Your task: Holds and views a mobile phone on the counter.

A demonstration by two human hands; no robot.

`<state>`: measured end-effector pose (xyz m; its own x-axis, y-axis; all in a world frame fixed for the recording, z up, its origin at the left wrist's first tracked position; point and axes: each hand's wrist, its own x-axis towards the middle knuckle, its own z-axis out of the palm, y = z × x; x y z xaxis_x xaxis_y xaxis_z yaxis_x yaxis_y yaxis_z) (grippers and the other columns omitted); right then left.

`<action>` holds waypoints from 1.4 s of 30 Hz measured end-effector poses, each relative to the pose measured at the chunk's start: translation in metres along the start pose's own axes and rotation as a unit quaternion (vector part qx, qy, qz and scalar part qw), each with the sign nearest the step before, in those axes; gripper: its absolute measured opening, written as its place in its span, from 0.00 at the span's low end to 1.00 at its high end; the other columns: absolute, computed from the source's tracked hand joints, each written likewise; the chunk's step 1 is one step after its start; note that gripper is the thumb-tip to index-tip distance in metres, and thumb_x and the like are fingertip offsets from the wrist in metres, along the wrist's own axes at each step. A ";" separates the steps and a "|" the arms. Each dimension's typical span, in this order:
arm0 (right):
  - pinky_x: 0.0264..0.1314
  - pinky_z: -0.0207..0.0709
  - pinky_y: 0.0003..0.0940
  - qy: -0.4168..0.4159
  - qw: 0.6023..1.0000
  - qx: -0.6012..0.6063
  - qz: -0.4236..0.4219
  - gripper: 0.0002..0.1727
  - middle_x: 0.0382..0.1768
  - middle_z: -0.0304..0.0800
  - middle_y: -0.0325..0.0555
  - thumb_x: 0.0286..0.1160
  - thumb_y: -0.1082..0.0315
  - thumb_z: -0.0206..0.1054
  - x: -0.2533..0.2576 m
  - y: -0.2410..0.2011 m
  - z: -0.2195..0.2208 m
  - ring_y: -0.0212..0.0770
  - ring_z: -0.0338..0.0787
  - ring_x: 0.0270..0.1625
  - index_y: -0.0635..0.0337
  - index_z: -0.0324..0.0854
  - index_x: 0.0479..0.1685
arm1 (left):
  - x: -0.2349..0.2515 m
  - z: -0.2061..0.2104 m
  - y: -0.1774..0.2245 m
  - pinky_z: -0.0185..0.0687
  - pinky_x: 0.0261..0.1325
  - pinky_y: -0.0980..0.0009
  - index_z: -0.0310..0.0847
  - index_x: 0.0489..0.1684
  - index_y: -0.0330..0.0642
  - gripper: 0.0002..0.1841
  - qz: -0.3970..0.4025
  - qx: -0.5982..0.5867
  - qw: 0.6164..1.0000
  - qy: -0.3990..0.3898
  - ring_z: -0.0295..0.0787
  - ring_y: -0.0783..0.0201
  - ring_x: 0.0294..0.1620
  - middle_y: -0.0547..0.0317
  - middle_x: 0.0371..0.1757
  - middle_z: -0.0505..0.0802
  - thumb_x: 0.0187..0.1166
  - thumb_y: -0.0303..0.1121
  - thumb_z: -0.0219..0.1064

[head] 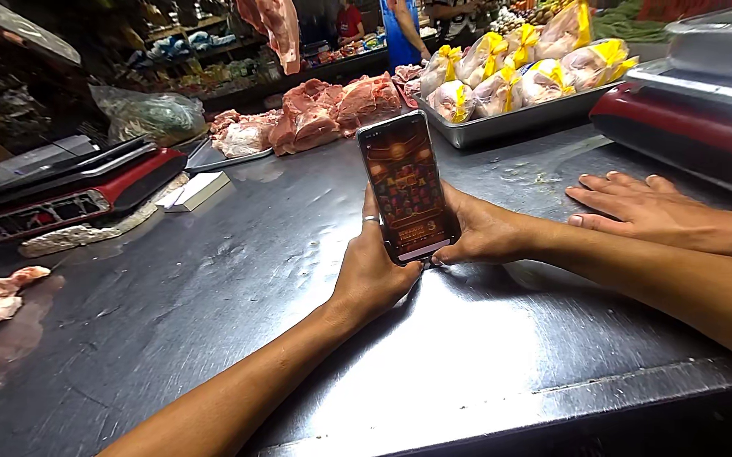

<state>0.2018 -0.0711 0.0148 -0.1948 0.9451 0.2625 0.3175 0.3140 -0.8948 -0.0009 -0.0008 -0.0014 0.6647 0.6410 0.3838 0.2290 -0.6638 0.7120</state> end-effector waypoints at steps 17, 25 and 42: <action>0.57 0.90 0.30 -0.003 1.000 -0.001 -0.008 0.51 0.60 0.89 0.41 0.45 0.91 0.77 0.001 0.001 0.000 0.33 0.93 0.58 0.53 0.60 0.78 | -0.001 0.000 0.001 0.96 0.46 0.66 0.31 0.97 0.57 0.68 -0.001 0.009 1.000 0.005 0.97 0.70 0.41 0.62 0.44 0.96 0.55 0.27 0.85; 0.58 0.90 0.30 -0.005 1.000 0.006 -0.004 0.50 0.59 0.90 0.40 0.46 0.90 0.76 0.002 0.001 0.000 0.33 0.93 0.57 0.52 0.60 0.77 | 0.000 0.000 -0.001 0.96 0.47 0.66 0.31 0.96 0.56 0.67 -0.001 0.020 1.000 0.004 0.97 0.70 0.42 0.64 0.43 0.96 0.56 0.29 0.85; 0.57 0.90 0.31 -0.003 1.000 0.006 0.002 0.51 0.59 0.90 0.41 0.46 0.91 0.76 0.001 0.000 0.001 0.34 0.93 0.57 0.51 0.60 0.78 | 0.000 0.000 -0.001 0.96 0.48 0.65 0.30 0.96 0.56 0.67 0.003 0.022 1.000 0.002 0.97 0.70 0.43 0.63 0.43 0.96 0.56 0.29 0.85</action>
<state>0.2009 -0.0702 0.0149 -0.1984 0.9457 0.2574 0.3077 0.3095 -0.8998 -0.0012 -0.0001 -0.0016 0.6633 0.6381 0.3910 0.2562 -0.6845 0.6825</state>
